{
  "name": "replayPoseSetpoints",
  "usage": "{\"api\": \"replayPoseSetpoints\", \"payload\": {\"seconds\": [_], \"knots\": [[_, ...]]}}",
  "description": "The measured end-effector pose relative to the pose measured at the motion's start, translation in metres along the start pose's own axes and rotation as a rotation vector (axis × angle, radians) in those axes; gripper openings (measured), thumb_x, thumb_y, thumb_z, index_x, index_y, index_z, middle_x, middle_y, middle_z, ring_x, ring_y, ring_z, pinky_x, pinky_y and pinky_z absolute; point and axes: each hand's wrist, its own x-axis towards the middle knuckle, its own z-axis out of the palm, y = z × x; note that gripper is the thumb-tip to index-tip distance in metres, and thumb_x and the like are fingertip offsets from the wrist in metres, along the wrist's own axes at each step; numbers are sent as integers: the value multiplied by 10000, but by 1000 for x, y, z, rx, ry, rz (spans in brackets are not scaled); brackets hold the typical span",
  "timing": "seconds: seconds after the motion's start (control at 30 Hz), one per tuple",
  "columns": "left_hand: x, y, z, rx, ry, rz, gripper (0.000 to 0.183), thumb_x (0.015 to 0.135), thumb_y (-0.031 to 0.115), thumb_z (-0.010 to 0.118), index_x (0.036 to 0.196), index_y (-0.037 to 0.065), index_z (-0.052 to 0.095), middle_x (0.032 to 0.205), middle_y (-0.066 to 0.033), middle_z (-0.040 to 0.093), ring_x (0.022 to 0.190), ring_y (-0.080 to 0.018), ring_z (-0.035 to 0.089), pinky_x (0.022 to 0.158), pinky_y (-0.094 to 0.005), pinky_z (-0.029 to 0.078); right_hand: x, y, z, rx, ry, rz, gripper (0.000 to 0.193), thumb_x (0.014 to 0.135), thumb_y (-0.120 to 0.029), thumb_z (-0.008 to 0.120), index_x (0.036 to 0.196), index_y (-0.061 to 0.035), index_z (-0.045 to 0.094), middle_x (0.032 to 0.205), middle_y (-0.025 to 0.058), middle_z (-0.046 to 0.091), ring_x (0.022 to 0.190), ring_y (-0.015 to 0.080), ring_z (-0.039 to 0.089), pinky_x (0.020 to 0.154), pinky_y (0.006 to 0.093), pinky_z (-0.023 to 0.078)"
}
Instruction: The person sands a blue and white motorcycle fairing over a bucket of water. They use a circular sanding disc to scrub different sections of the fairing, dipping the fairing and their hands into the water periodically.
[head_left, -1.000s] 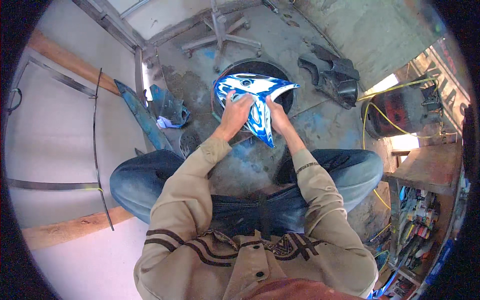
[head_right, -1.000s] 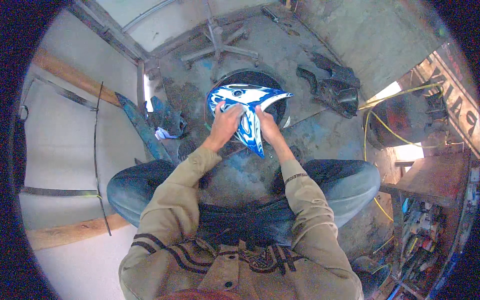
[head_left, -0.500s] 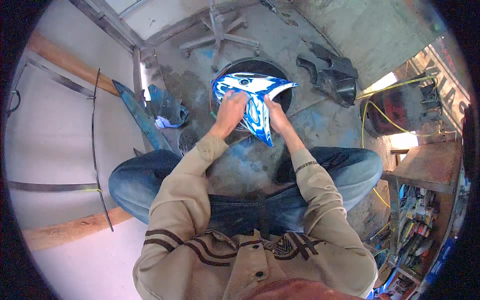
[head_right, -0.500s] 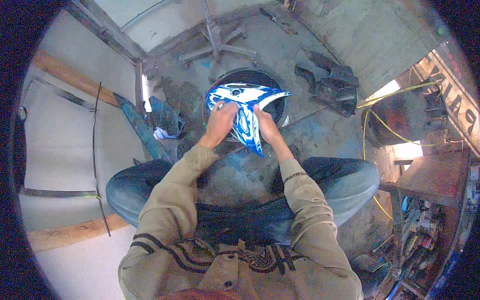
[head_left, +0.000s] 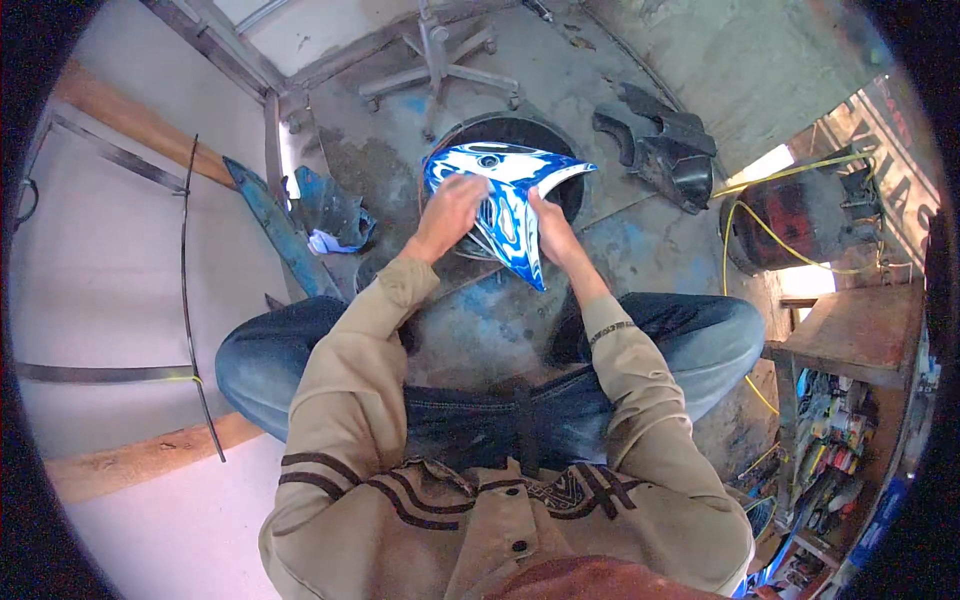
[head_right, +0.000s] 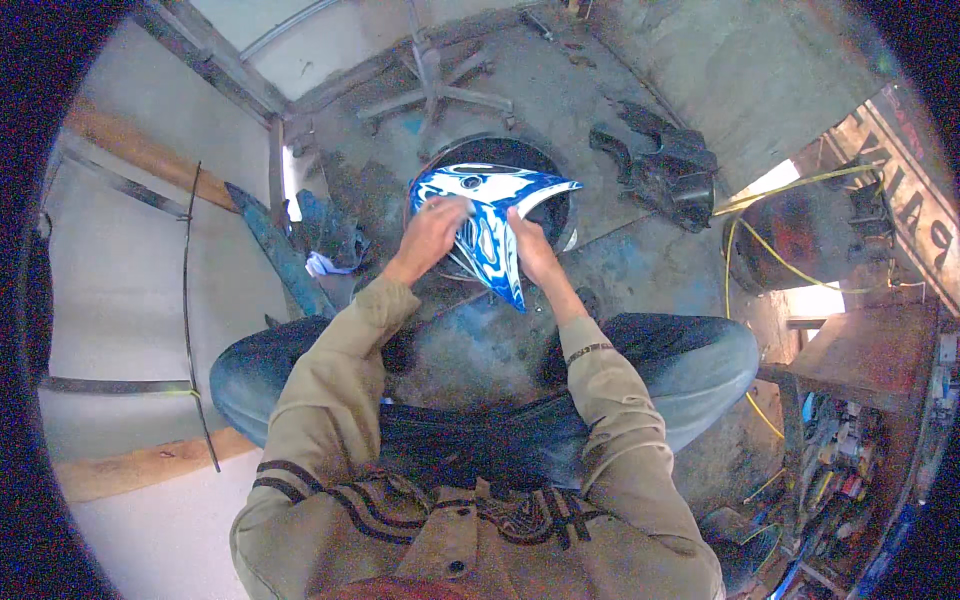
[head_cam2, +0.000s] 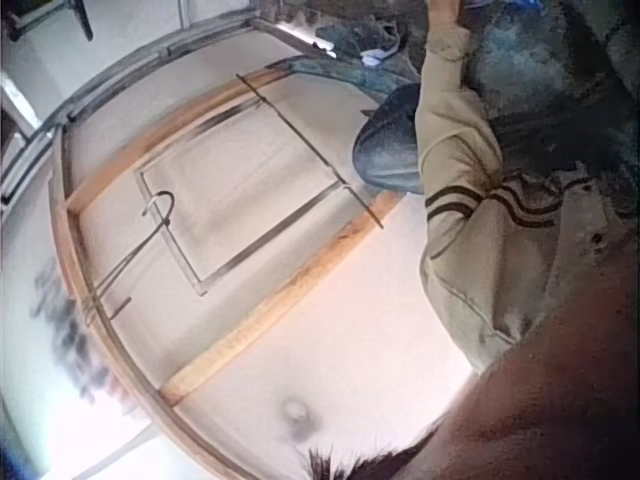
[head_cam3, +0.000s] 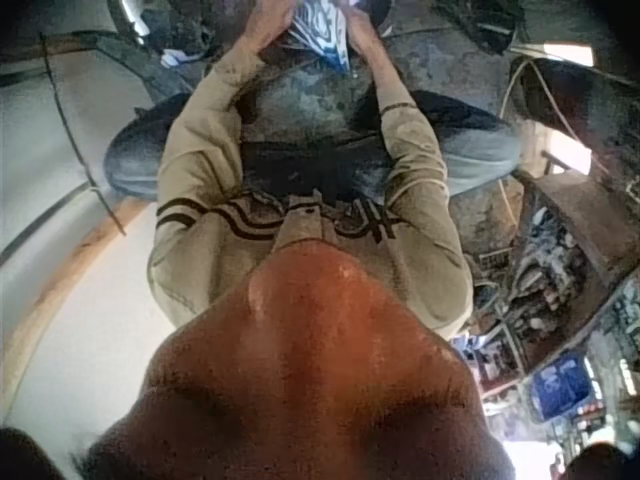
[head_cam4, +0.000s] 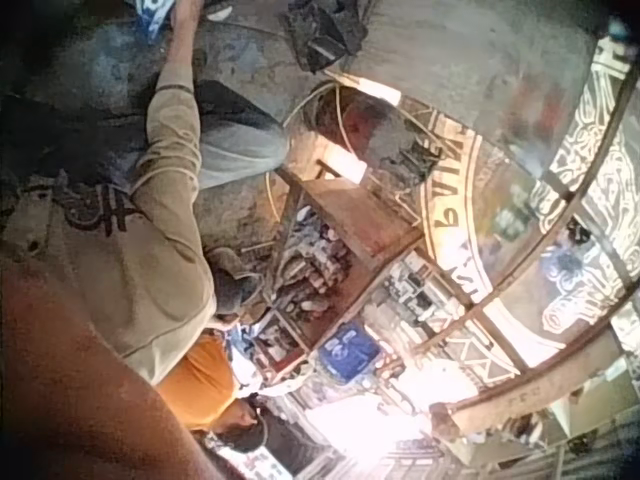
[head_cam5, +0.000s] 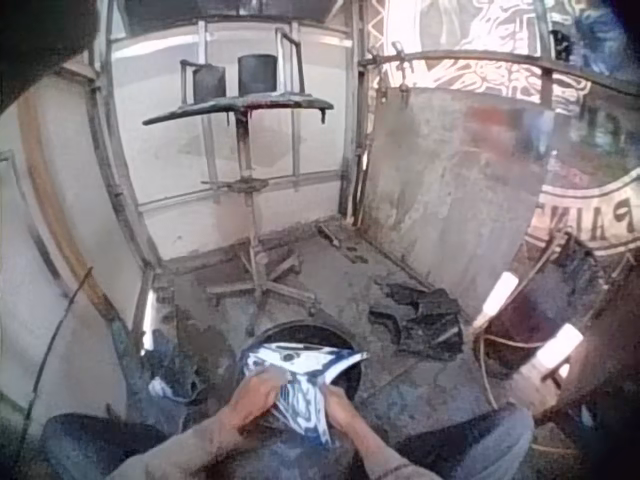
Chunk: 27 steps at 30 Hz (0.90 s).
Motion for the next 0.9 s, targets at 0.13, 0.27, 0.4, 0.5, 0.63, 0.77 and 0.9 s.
{"api": "replayPoseSetpoints", "payload": {"seconds": [0.13, 0.27, 0.4, 0.5, 0.63, 0.77, 0.9], "knots": [[4, -2, -8, 16, -59, 196, 276, 975, 83, 609, 1230, 70, 714, 1297, -123, 719, 1251, -304, 651, 1110, -473, 462, 0, -3, -1, -8, 11, 17, 602, 1117, -477, 507, 1305, 82, 630, 1211, 115, 724, 1062, 171, 679, 963, 346, 526], [-2, -7, -4, -65, 17, -9, 267, 980, 86, 608, 1224, 69, 716, 1311, -104, 718, 1264, -274, 649, 1099, -469, 469, 1, -6, 6, -35, 43, 37, 594, 1127, -467, 485, 1297, 81, 638, 1215, 126, 726, 1058, 168, 683, 950, 347, 530], [6, -1, -8, -129, -1, 179, 260, 927, 48, 632, 1167, 38, 731, 1249, -127, 739, 1199, -271, 685, 1049, -448, 490, 1, 0, -6, -84, 32, 22, 630, 1123, -510, 467, 1281, 68, 661, 1213, 117, 725, 1053, 161, 669, 951, 341, 518], [9, -4, -3, -70, 76, -5, 287, 929, 62, 643, 1202, 30, 726, 1273, -137, 733, 1194, -304, 682, 1050, -440, 496, 5, 0, -7, -150, 19, -7, 671, 1107, -554, 479, 1282, 68, 658, 1191, 95, 721, 1071, 146, 635, 987, 337, 488], [3, 13, -1, -161, -16, 164, 277, 943, 54, 630, 1203, 26, 724, 1274, -149, 729, 1193, -350, 673, 1033, -455, 505, -1, -1, -6, -59, 18, -2, 623, 1113, -518, 492, 1284, 60, 651, 1195, 96, 725, 1048, 164, 668, 967, 345, 512], [6, 5, 2, -75, 120, -30, 248, 937, 48, 643, 1170, 40, 729, 1246, -149, 736, 1124, -350, 696, 1016, -465, 509, -5, -9, 8, -36, 27, 18, 581, 1119, -469, 506, 1301, 67, 638, 1216, 106, 725, 1056, 176, 686, 969, 353, 526], [11, 12, 2, -169, 45, 62, 226, 960, 81, 622, 1148, 61, 744, 1232, -140, 743, 1133, -350, 692, 1035, -467, 495, -9, -13, 5, 23, 42, 34, 545, 1126, -420, 513, 1325, 75, 624, 1263, 117, 711, 1101, 177, 680, 989, 360, 526]]}}
